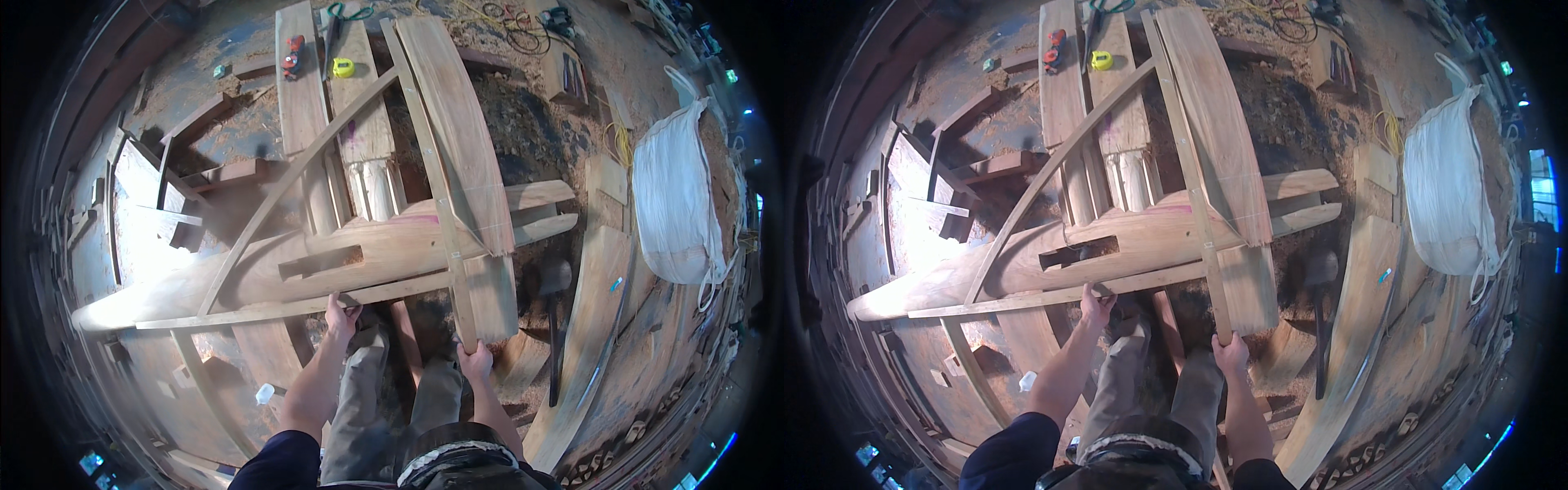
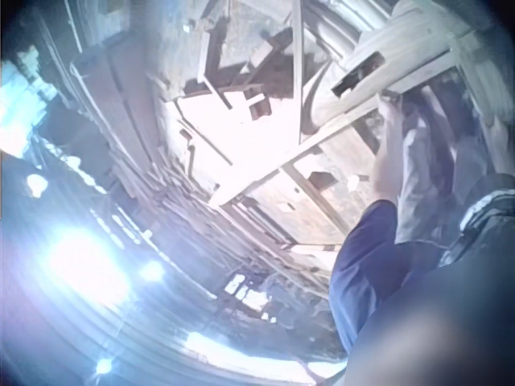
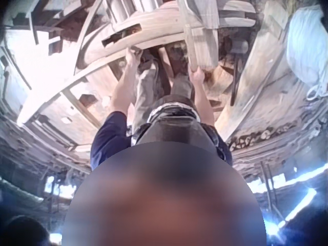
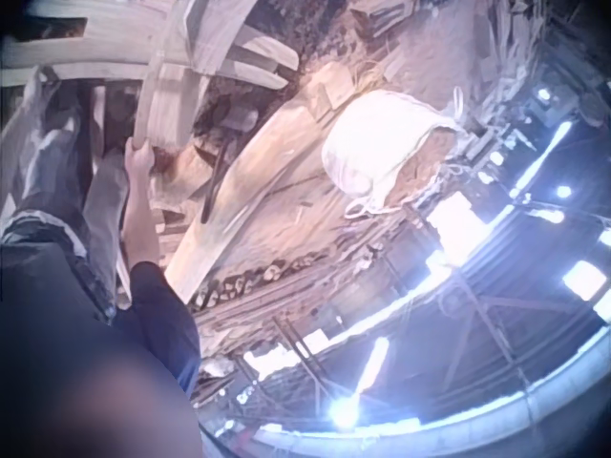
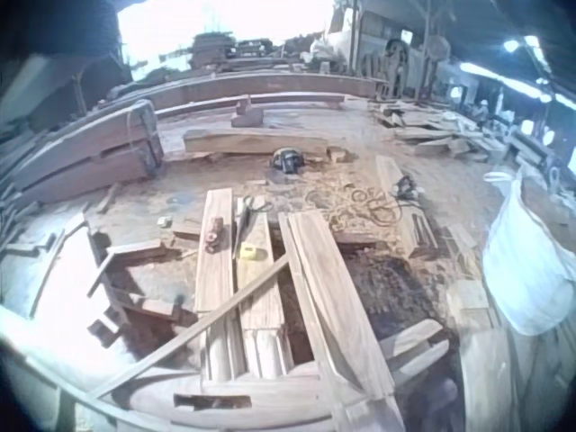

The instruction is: The person assembles a wooden chair frame by fitting curved and straight wooden pieces together. They use a mallet to tap joints into place and apply glue to the connections before securing them.

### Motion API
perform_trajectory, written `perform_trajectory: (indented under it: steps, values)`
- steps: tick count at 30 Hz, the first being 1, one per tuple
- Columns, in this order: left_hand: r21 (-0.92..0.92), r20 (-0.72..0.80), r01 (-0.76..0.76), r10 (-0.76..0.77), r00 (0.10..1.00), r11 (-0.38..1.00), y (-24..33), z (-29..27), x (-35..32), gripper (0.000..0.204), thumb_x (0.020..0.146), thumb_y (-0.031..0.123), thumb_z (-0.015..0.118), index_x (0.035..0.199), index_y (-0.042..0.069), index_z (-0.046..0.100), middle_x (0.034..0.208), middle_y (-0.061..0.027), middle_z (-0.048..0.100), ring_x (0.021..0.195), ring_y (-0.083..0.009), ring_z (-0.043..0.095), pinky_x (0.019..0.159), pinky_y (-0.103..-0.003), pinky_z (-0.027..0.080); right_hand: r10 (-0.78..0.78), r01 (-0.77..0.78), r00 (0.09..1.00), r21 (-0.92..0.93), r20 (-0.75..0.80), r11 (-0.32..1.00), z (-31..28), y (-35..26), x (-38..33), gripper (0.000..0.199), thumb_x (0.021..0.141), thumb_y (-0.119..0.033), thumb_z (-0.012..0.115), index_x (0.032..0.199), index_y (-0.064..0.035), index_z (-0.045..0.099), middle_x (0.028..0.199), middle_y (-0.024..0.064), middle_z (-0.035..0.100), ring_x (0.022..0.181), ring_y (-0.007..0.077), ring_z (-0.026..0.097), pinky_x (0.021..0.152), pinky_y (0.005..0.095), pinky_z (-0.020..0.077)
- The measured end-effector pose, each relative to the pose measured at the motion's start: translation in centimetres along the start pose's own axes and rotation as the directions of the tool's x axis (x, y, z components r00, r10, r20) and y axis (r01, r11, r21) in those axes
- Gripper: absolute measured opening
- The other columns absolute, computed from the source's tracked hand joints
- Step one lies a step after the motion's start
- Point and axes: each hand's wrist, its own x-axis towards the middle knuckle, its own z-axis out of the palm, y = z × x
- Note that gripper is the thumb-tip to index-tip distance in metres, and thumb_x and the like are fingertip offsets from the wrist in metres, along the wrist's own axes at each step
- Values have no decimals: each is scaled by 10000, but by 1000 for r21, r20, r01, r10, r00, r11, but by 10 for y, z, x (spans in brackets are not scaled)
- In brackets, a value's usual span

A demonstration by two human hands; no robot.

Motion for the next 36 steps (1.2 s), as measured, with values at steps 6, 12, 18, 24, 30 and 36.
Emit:
perform_trajectory:
  steps: [6, 12, 18, 24, 30, 36]
  values:
    - [101, 29, 0, -3, 1000, 995, -13, -5, 24, 504, 1028, 437, 604, 1302, 21, 528, 1099, -171, 683, 955, -312, 708, 995, -537, 560, -38, 36, 999, -69, -38, 997, 20, 17, 22, 450, 862, -413, 769, 992, -2, 643, 852, 247, 704, 818, 472, 700, 729, 550, 568]
    - [313, 69, 23, -46, 997, 950, -7, 7, 36, 660, 1018, 598, 554, 1239, -22, 600, 1018, -174, 703, 1015, -317, 709, 985, -493, 552, -109, 105, 984, -36, -138, 994, 35, 22, 48, 525, 858, -386, 783, 1191, -3, 649, 1187, 239, 645, 1122, 438, 613, 953, 540, 507]
    - [536, 100, -5, -58, 993, 844, 9, 19, 40, 859, 969, 745, 535, 1216, -77, 571, 1008, -199, 716, 1017, -322, 717, 919, -468, 579, -183, 168, 962, -86, -203, 982, 55, 26, 73, 594, 850, -406, 803, 1258, -4, 643, 1294, 235, 582, 1230, 451, 536, 1063, 584, 419]
    - [659, 33, -87, 87, 996, 747, 21, 36, 53, 886, 935, 772, 567, 1147, -88, 555, 887, -205, 716, 776, -281, 751, 684, -373, 606, -226, 216, 948, -70, -223, 974, 69, 22, 96, 610, 841, -391, 827, 1280, -11, 642, 1301, 239, 567, 1215, 441, 537, 1048, 577, 416]
    - [653, 68, -126, 108, 992, 747, 32, 51, 63, 801, 951, 747, 576, 1109, -39, 553, 908, -197, 723, 806, -265, 748, 700, -369, 604, -262, 270, 938, 4, -227, 963, 72, 10, 115, 598, 847, -365, 828, 1275, 5, 634, 1189, 210, 628, 1129, 406, 580, 979, 530, 457]
    - [664, 83, -138, 112, 990, 735, 44, 62, 71, 772, 961, 706, 608, 1144, -42, 559, 920, -156, 722, 839, -256, 735, 756, -387, 595, -276, 289, 932, 22, -235, 957, 78, 0, 129, 593, 846, -337, 841, 1272, 17, 631, 1131, 210, 660, 1065, 404, 607, 936, 521, 477]
